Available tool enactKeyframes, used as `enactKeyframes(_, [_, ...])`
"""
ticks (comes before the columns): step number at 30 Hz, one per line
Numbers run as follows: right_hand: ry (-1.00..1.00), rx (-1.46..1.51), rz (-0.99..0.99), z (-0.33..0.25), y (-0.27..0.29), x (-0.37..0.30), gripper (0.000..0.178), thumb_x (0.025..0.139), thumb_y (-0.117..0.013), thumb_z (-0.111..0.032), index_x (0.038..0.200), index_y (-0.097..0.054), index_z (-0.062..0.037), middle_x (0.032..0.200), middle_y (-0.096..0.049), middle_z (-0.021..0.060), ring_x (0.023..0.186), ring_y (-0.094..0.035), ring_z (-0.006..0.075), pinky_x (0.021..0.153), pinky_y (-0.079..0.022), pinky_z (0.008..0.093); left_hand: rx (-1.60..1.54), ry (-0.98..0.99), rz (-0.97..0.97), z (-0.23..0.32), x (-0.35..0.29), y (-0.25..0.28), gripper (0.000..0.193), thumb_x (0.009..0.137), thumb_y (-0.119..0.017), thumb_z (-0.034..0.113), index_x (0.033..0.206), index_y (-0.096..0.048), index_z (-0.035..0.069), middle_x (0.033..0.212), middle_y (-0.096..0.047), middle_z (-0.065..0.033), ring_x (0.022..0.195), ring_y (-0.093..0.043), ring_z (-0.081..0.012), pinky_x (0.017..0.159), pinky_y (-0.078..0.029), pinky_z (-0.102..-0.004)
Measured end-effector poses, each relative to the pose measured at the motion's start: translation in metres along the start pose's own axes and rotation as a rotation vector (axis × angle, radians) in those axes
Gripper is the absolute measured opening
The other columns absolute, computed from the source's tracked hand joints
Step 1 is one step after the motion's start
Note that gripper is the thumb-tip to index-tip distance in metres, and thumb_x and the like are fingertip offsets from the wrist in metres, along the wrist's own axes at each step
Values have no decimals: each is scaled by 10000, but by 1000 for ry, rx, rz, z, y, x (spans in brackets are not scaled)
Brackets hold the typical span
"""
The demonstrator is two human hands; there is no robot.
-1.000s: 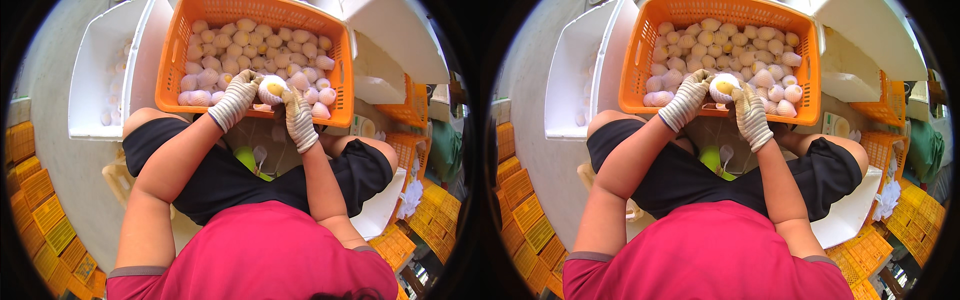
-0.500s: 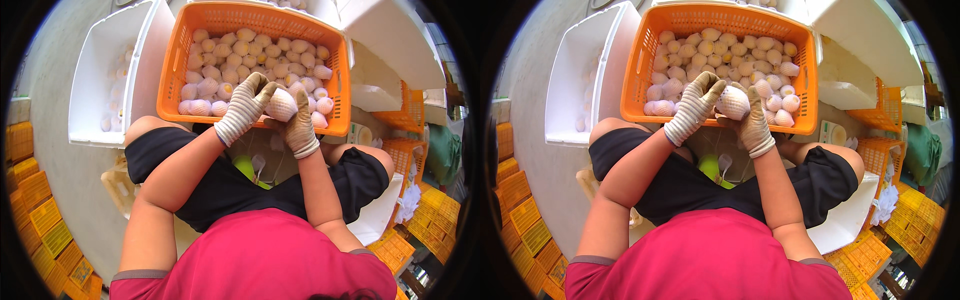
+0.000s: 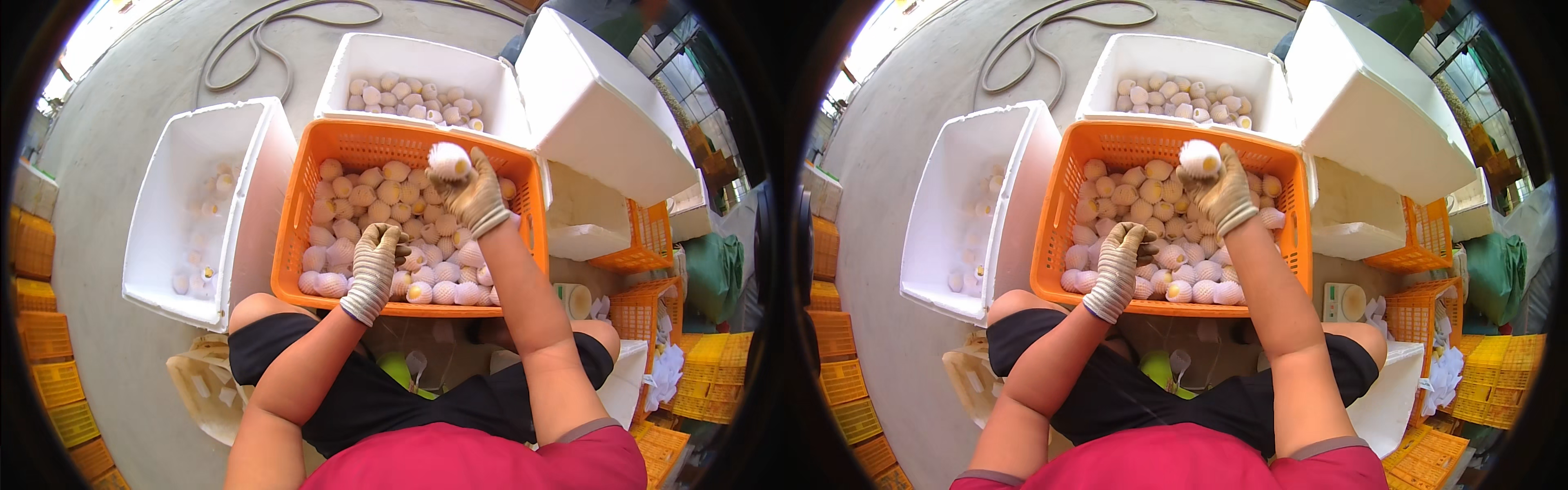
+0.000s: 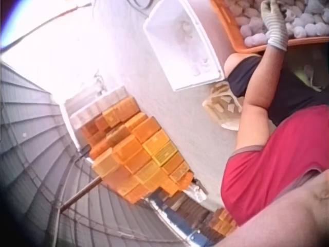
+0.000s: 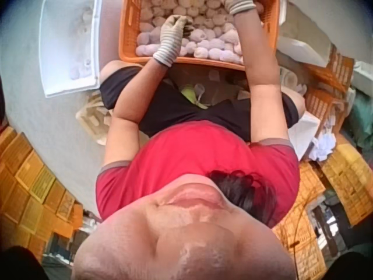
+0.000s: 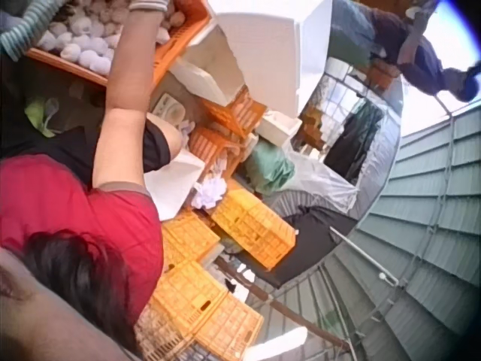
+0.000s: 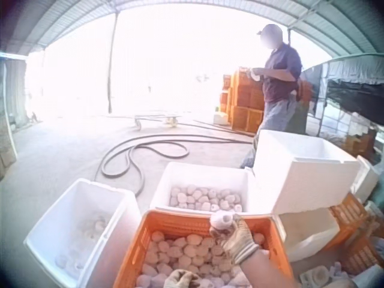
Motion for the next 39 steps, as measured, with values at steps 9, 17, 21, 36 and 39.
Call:
enactKeyframes(9, [298,-856,115,-10,12,52,204,899,-676,-186,1003,-622,-18,863,-681,114,800,-668,186,676,-586,291,12,14,92,12,15,13,66,946,-591,141,974,-590,80,879,-666,-33,695,-638,-99,625,-520,-228])
enactKeyframes(17, [347,-2005,352,-9,177,29,328,838,-682,-233,1115,-675,-57,978,-713,149,894,-682,264,823,-528,362,34,9,34,3,21,0,64,910,-634,117,946,-605,72,838,-662,-21,696,-638,-96,631,-511,-225])
enactKeyframes(21, [26,-2455,280,6,135,-6,518,812,-716,-321,1255,-600,-79,1238,-615,165,1170,-571,299,979,-473,386,87,17,38,2,24,5,68,903,-647,113,940,-614,67,837,-658,-19,704,-636,-99,642,-517,-229])
enactKeyframes(36, [581,-1530,-113,33,117,-86,811,707,-736,-39,1434,-386,-111,1256,-544,119,1171,-539,250,1032,-438,335,279,243,-156,-22,23,-8,209,920,-645,210,1077,-592,84,939,-614,-24,808,-600,-131,673,-517,-265])
enactKeyframes(39, [649,-1449,-214,52,80,-114,835,720,-689,11,1471,-345,-113,1288,-533,110,1182,-538,243,1034,-436,327,148,442,-250,-25,10,-12,347,917,-651,286,1200,-560,106,1055,-592,-52,883,-606,-177,721,-532,-301])
Point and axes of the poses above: each hand's wrist, its own x-axis towards the middle knuckle, its own y-axis out of the back of the hand, z = x × y, the point moved 4 cm from there along x, towards the middle knuckle
